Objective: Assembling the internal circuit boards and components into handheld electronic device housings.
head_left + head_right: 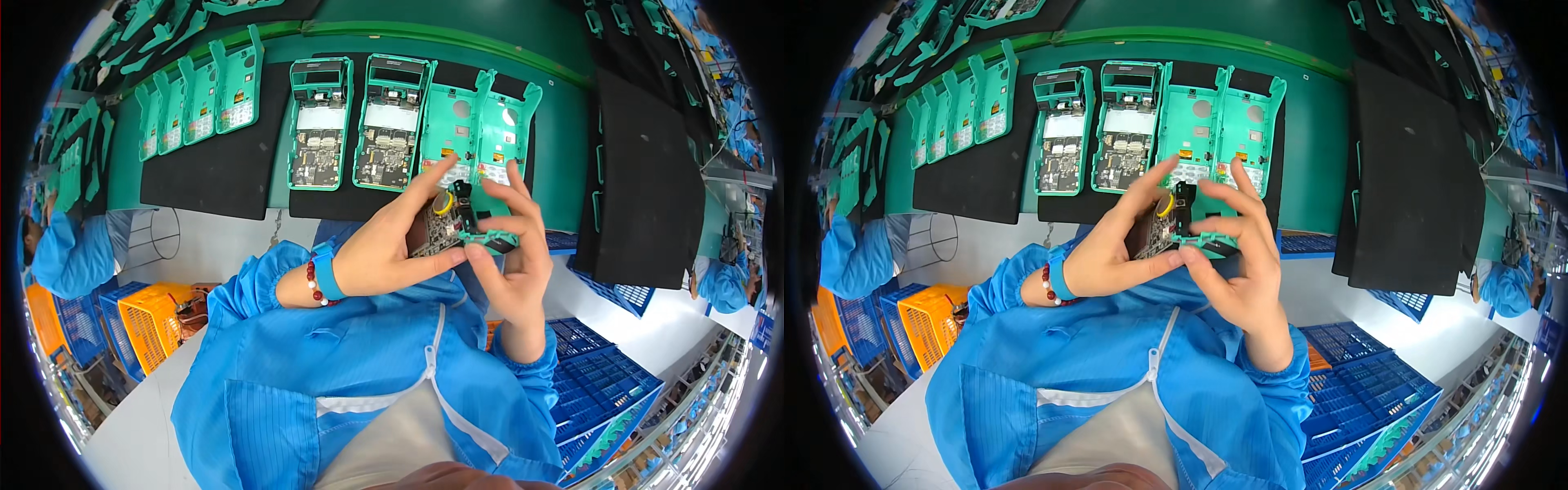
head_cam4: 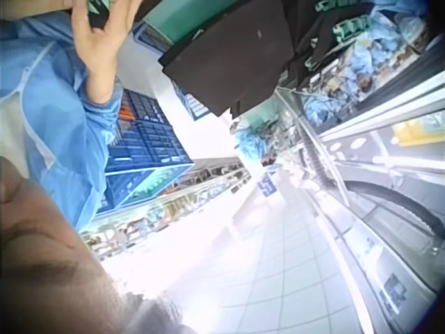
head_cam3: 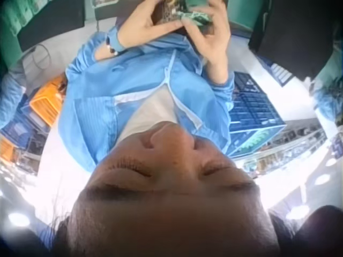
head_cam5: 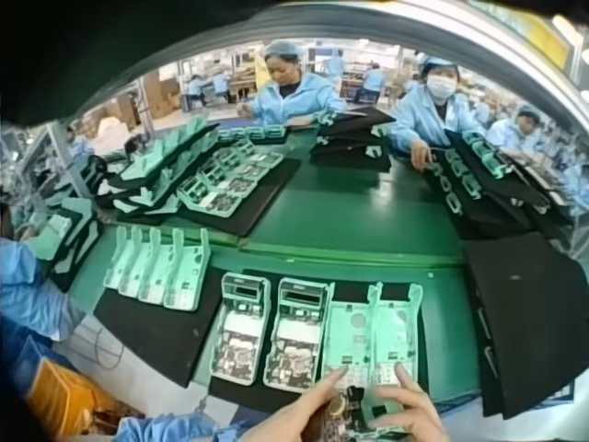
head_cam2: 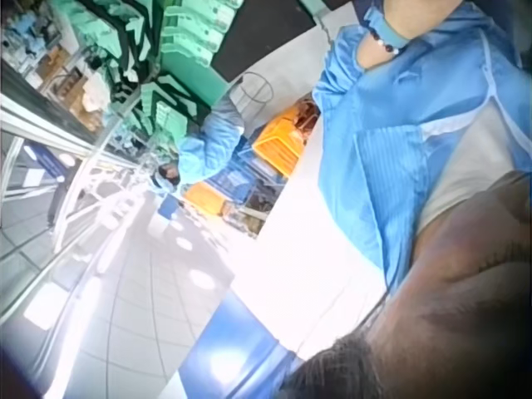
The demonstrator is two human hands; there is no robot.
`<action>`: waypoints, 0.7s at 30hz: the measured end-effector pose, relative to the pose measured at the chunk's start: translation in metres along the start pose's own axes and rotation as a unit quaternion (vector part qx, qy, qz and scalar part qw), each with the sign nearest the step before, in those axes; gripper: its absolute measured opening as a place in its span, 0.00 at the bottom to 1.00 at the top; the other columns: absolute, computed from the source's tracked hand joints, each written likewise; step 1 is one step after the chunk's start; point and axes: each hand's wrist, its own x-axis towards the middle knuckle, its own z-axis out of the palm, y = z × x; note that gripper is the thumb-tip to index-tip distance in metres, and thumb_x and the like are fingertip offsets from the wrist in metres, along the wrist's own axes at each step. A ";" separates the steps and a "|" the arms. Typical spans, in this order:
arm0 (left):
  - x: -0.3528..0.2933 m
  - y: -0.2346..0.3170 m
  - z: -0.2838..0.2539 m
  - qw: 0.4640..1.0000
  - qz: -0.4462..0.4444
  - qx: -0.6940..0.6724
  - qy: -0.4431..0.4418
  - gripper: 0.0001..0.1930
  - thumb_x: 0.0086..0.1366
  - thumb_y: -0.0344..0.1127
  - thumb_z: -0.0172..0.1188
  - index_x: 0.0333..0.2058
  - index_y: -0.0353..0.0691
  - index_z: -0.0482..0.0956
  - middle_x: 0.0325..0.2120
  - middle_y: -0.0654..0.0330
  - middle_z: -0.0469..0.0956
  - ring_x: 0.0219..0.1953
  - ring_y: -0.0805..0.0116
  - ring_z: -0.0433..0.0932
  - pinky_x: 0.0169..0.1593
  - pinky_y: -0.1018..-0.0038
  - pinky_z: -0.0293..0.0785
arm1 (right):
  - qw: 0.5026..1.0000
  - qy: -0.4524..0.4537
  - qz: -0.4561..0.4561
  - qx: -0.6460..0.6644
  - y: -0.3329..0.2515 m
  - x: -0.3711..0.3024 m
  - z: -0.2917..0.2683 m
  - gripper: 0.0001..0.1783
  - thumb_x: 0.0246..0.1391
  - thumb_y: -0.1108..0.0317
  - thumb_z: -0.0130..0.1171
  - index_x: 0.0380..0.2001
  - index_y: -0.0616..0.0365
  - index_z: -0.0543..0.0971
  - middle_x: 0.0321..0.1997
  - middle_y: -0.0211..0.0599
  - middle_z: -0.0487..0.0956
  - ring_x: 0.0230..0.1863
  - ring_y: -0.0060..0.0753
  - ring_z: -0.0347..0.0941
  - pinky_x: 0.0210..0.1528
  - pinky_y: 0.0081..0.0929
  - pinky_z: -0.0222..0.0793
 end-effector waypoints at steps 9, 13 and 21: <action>-0.001 0.010 -0.016 0.932 0.153 0.329 -0.006 0.57 0.42 0.35 0.79 0.70 0.41 0.55 0.53 0.57 0.78 0.47 0.53 0.75 0.57 0.61 0.64 | 0.991 -0.014 -0.063 -0.115 0.025 -0.032 -0.021 0.11 0.37 0.67 0.76 0.30 0.48 0.88 0.61 0.42 0.75 0.74 0.68 0.52 0.73 0.64 0.43; -0.001 0.029 -0.019 0.957 0.083 0.276 -0.038 0.42 0.49 0.38 0.79 0.62 0.39 0.69 0.50 0.56 0.79 0.46 0.56 0.76 0.53 0.64 0.70 | 0.985 -0.014 -0.086 -0.148 0.028 -0.036 -0.023 0.11 0.37 0.65 0.75 0.30 0.48 0.88 0.60 0.41 0.76 0.73 0.66 0.55 0.72 0.63 0.46; 0.006 0.009 -0.033 0.988 -0.089 -0.117 -0.040 0.14 0.63 0.22 0.64 0.48 0.29 0.78 0.43 0.56 0.82 0.47 0.72 0.81 0.52 0.76 0.75 | 0.995 -0.034 -0.022 -0.090 0.024 -0.032 -0.025 0.11 0.44 0.66 0.73 0.32 0.54 0.85 0.57 0.44 0.78 0.72 0.65 0.56 0.70 0.59 0.52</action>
